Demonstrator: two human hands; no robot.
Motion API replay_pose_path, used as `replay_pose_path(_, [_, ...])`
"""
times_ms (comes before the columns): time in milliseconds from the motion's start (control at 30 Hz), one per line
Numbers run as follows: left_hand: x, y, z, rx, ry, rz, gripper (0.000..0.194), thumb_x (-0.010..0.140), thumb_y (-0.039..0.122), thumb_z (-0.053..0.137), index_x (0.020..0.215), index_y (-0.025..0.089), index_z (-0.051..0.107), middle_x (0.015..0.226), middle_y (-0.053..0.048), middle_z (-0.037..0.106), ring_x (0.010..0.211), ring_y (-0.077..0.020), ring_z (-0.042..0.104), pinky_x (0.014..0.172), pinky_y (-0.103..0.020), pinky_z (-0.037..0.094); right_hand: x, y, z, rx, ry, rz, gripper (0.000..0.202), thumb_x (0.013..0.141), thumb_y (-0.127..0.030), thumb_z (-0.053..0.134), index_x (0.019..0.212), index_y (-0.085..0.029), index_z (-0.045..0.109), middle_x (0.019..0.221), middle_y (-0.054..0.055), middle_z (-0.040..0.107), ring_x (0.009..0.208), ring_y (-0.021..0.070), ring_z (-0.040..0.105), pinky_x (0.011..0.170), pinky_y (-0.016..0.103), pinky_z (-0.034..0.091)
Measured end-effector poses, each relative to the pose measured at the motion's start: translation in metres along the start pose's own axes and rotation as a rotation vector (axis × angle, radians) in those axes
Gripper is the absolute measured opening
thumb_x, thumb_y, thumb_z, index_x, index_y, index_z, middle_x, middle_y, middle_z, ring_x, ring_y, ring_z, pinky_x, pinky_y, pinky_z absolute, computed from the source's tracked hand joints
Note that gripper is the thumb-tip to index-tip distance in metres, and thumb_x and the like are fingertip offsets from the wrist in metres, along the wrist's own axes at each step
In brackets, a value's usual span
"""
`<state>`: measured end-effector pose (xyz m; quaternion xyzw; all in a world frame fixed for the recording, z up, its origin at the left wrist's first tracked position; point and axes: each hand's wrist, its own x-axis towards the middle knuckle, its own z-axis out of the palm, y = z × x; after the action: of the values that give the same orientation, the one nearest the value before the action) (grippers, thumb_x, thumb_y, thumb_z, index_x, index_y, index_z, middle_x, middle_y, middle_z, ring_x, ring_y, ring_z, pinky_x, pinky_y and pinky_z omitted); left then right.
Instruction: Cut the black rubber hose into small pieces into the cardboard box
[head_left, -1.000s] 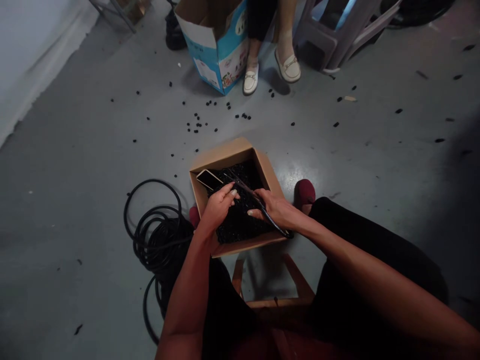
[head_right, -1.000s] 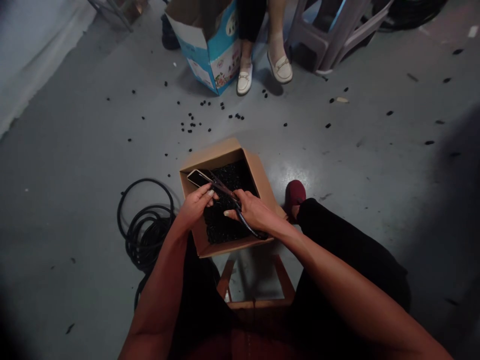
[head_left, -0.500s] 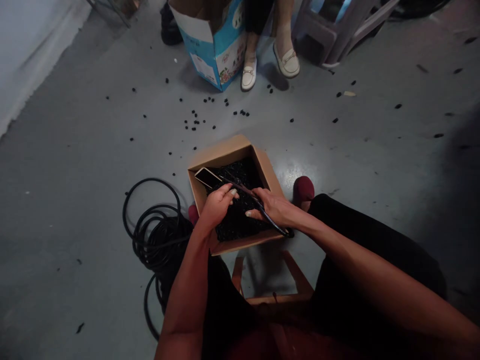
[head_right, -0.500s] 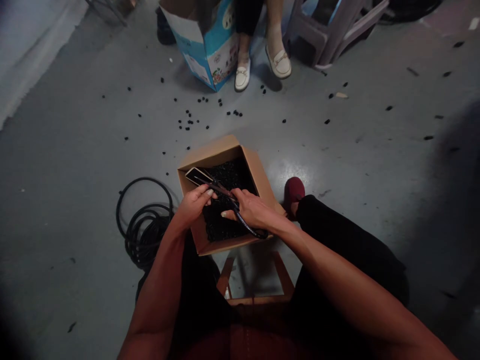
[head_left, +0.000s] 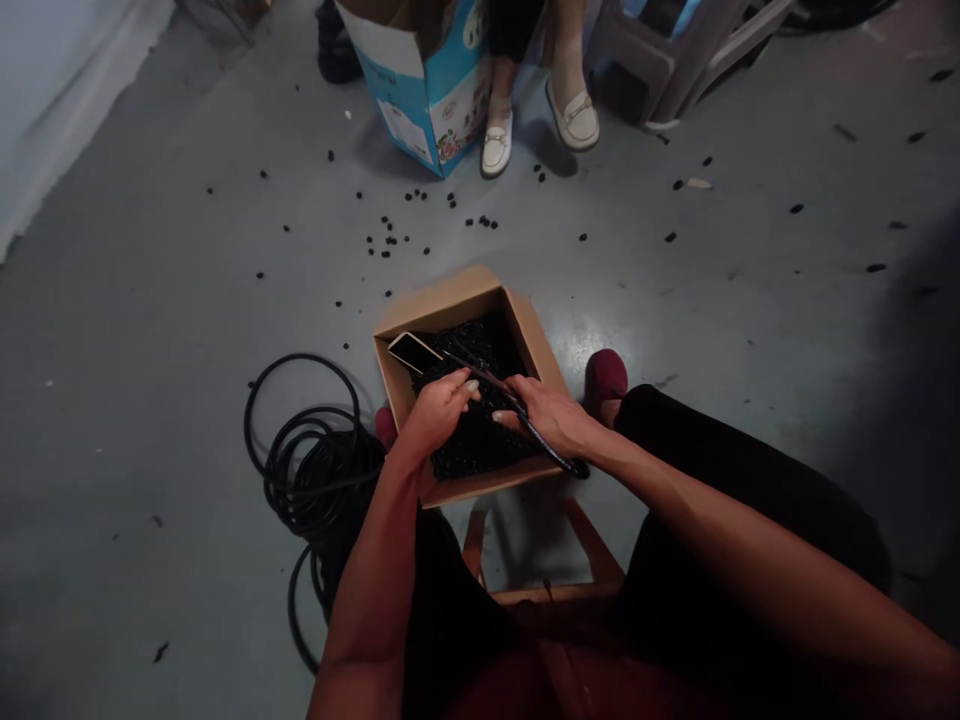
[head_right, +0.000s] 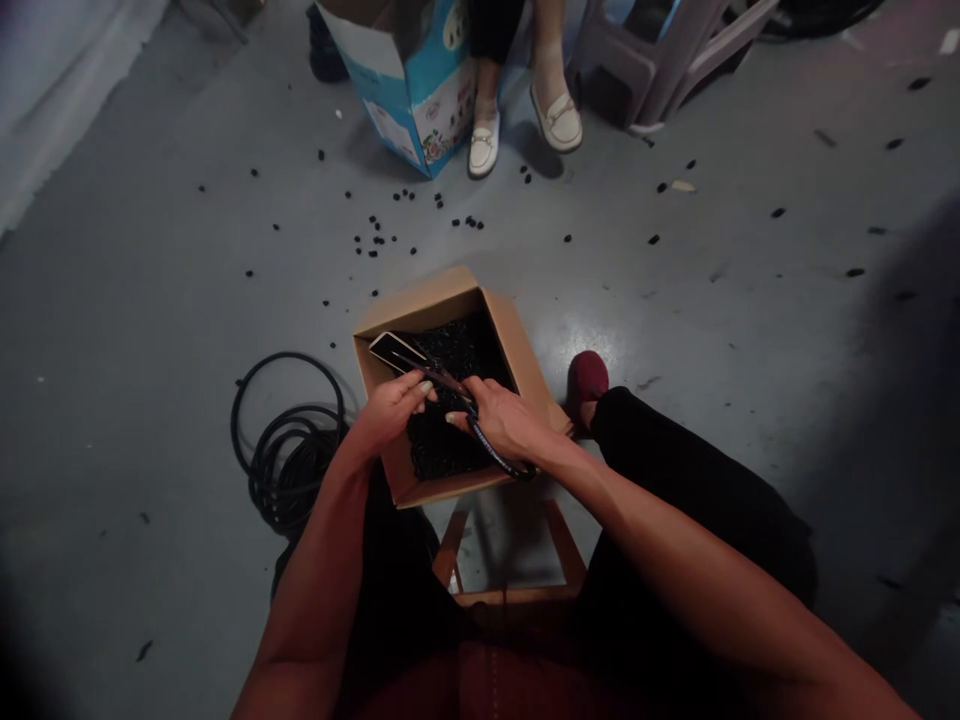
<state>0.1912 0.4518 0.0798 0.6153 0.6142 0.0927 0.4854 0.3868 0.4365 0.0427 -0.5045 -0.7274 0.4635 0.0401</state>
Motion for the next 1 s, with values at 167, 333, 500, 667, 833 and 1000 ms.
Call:
replay_pose_path(167, [0.0,-0.001,0.0,-0.046,0.008,-0.018,0.032,0.091,0.035,0.04,0.087,0.012,0.063,0.08,-0.003,0.063,0.068,-0.011,0.054,0.073,-0.024,0.044,-0.002,-0.005,0.0,-0.023,0.008,0.027,0.028,0.093,-0.041,0.047,0.108,-0.018,0.049,0.101,0.012,0.061,0.09,0.025,0.058,0.071,0.03,0.037])
replay_pose_path(333, [0.001,-0.006,0.002,-0.115,-0.011,-0.005,0.028,0.089,0.034,0.042,0.081,0.014,0.058,0.077,-0.002,0.061,0.064,-0.01,0.051,0.068,-0.024,0.041,-0.002,-0.005,-0.002,-0.051,0.002,0.017,0.024,0.092,-0.04,0.047,0.105,-0.019,0.05,0.096,0.011,0.062,0.086,0.0237,0.058,0.069,0.03,0.036])
replay_pose_path(500, [0.001,-0.008,0.003,-0.323,-0.076,0.019,0.032,0.09,0.041,0.043,0.083,0.014,0.058,0.075,-0.001,0.058,0.065,-0.0092,0.048,0.065,-0.022,0.04,-0.003,-0.006,-0.007,-0.048,0.01,0.033,0.023,0.092,-0.038,0.048,0.105,-0.02,0.049,0.096,0.01,0.062,0.084,0.0224,0.058,0.067,0.028,0.035])
replay_pose_path(667, [-0.002,-0.004,0.003,-0.576,-0.15,-0.023,0.032,0.086,0.044,0.05,0.085,0.013,0.058,0.081,-0.002,0.058,0.067,-0.0089,0.05,0.064,-0.021,0.041,-0.005,-0.008,-0.013,-0.047,0.014,0.028,0.019,0.092,-0.037,0.048,0.103,-0.021,0.049,0.097,0.008,0.062,0.086,0.0219,0.059,0.067,0.028,0.036])
replay_pose_path(833, [0.002,-0.006,0.004,-0.44,-0.077,-0.016,0.03,0.085,0.042,0.051,0.08,0.013,0.06,0.073,-0.001,0.059,0.061,-0.0084,0.049,0.063,-0.021,0.041,-0.003,-0.001,-0.011,-0.091,0.02,0.022,0.03,0.092,-0.042,0.049,0.114,-0.02,0.048,0.107,0.011,0.06,0.093,0.0246,0.059,0.072,0.031,0.039])
replay_pose_path(1000, [0.008,-0.01,0.013,0.013,0.101,-0.03,0.028,0.09,0.03,0.046,0.091,0.013,0.067,0.083,-0.005,0.068,0.072,-0.014,0.06,0.072,-0.025,0.045,-0.002,0.002,-0.004,-0.113,0.003,0.066,0.037,0.092,-0.047,0.048,0.115,-0.018,0.048,0.108,0.014,0.059,0.095,0.0267,0.059,0.074,0.033,0.04])
